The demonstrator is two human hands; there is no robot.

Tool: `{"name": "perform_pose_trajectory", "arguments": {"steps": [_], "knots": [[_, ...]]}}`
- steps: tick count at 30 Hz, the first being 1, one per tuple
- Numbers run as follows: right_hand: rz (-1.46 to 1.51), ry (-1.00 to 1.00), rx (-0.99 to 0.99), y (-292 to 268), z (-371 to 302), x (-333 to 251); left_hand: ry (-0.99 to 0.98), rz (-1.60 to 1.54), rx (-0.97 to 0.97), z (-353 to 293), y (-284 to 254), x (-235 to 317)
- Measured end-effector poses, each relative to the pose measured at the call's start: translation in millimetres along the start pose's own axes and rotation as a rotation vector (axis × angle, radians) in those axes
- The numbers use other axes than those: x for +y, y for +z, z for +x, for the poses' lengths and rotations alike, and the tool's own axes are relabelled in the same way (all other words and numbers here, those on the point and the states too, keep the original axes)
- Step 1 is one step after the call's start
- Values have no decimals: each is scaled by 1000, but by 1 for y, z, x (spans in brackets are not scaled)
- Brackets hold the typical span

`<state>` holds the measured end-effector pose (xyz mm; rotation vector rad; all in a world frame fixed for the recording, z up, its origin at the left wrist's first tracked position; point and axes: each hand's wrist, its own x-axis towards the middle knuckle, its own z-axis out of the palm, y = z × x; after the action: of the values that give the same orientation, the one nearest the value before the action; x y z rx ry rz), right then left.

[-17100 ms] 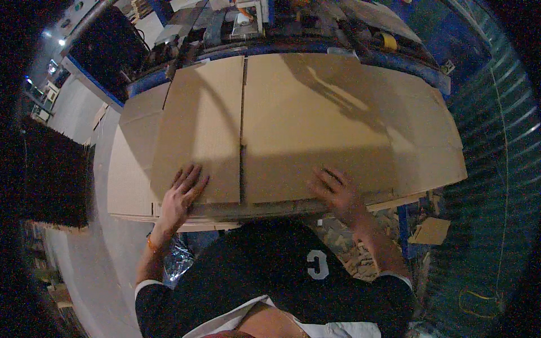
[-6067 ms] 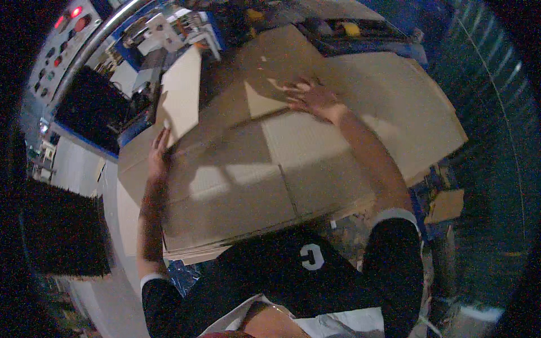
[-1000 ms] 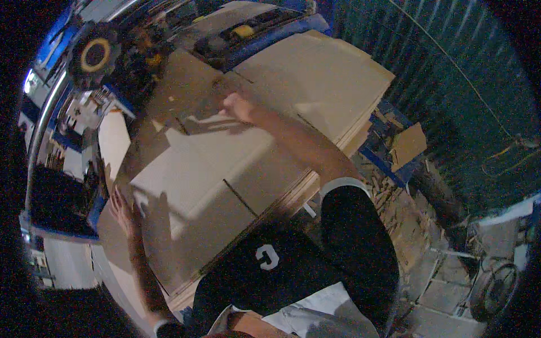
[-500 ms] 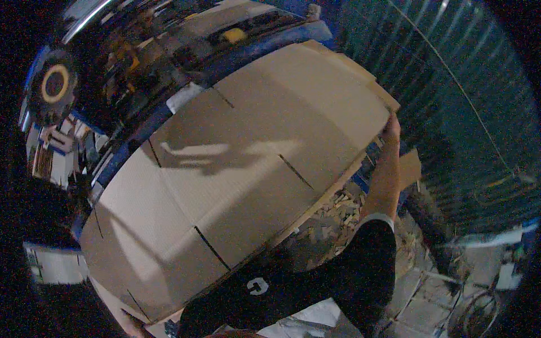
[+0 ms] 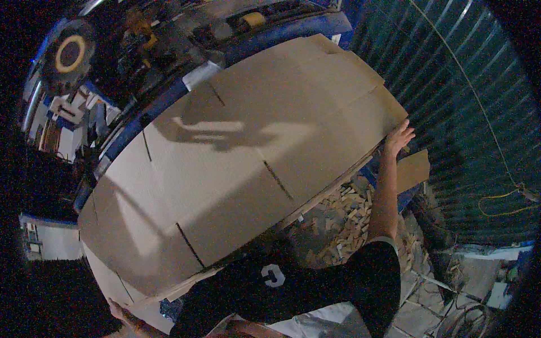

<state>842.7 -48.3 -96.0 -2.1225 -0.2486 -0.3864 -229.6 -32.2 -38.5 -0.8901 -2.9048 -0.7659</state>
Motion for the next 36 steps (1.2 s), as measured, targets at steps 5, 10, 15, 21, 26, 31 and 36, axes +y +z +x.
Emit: {"name": "perform_pose_trajectory", "arguments": {"steps": [5, 10, 15, 21, 26, 31, 36], "knots": [[445, 377, -218, -40, -92, -64, -272, -1074, 189, -38, -54, 39], [540, -65, -278, -31, -141, -74, 307, -1356, -71, -11, -101, 32], [833, -142, -130, -15, -89, -101, 468, -964, -183, 14, -61, 40], [1020, -205, -492, -137, -135, -194, 394, -1024, -158, -74, -62, 67], [619, -909, -441, -200, -280, -187, 443, -903, -157, -185, -35, 85], [384, -1476, -933, -161, -328, -168, 1448, -324, -435, -241, -11, 151], [329, -1530, -1049, -146, -319, -183, 1518, -35, -501, -251, -16, 182]]}}
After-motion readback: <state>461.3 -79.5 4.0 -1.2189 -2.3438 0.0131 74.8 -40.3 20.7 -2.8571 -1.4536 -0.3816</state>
